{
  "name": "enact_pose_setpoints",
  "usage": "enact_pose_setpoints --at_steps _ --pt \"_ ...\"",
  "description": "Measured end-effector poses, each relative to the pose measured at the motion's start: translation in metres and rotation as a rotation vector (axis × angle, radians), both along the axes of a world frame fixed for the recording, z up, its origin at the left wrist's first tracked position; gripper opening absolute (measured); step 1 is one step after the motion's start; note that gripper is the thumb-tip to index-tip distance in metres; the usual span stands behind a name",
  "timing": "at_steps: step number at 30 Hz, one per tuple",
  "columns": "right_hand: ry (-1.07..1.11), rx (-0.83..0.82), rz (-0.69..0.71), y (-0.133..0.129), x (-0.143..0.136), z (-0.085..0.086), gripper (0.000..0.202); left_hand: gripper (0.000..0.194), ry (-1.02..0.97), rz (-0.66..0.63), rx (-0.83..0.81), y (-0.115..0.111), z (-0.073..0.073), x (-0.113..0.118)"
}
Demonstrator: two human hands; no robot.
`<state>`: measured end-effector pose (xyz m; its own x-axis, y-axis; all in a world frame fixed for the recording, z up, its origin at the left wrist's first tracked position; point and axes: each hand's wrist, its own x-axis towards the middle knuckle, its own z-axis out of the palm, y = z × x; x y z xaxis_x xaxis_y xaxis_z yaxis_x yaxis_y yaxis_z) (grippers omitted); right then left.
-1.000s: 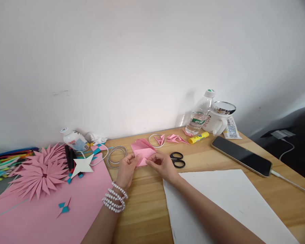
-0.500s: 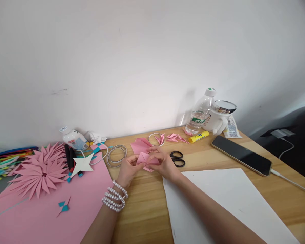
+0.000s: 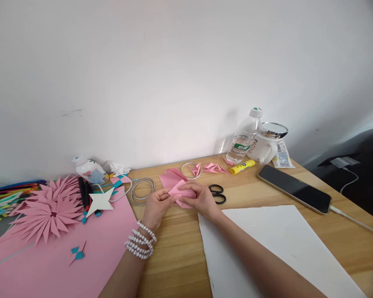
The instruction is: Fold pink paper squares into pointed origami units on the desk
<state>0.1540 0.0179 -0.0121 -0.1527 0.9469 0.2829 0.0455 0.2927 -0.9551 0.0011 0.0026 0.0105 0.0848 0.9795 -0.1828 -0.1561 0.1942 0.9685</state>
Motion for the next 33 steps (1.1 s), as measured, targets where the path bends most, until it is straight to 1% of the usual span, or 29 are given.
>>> enact_pose_setpoints --at_steps 5,10,22,28,33 --pt "-0.001 -0.019 -0.006 -0.0010 -0.0006 0.0023 0.021 0.031 0.000 0.040 -0.014 0.0000 0.0000 0.0019" --pt "-0.007 -0.026 -0.001 -0.0023 -0.0004 0.0059 0.020 0.033 -0.034 0.044 -0.035 0.0001 -0.0004 0.0025" --pt "0.028 -0.064 0.007 -0.0027 -0.0008 0.0085 0.019 0.033 -0.058 0.055 -0.044 -0.0001 -0.0019 0.0025" --pt "0.035 -0.118 0.024 -0.0035 -0.0009 0.0087 0.016 0.033 -0.049 0.053 -0.052 0.0001 -0.0026 0.0021" --pt "0.041 -0.159 0.042 -0.0034 -0.0008 0.0075 0.014 0.028 -0.042 0.056 -0.066 -0.0003 -0.0008 0.0025"
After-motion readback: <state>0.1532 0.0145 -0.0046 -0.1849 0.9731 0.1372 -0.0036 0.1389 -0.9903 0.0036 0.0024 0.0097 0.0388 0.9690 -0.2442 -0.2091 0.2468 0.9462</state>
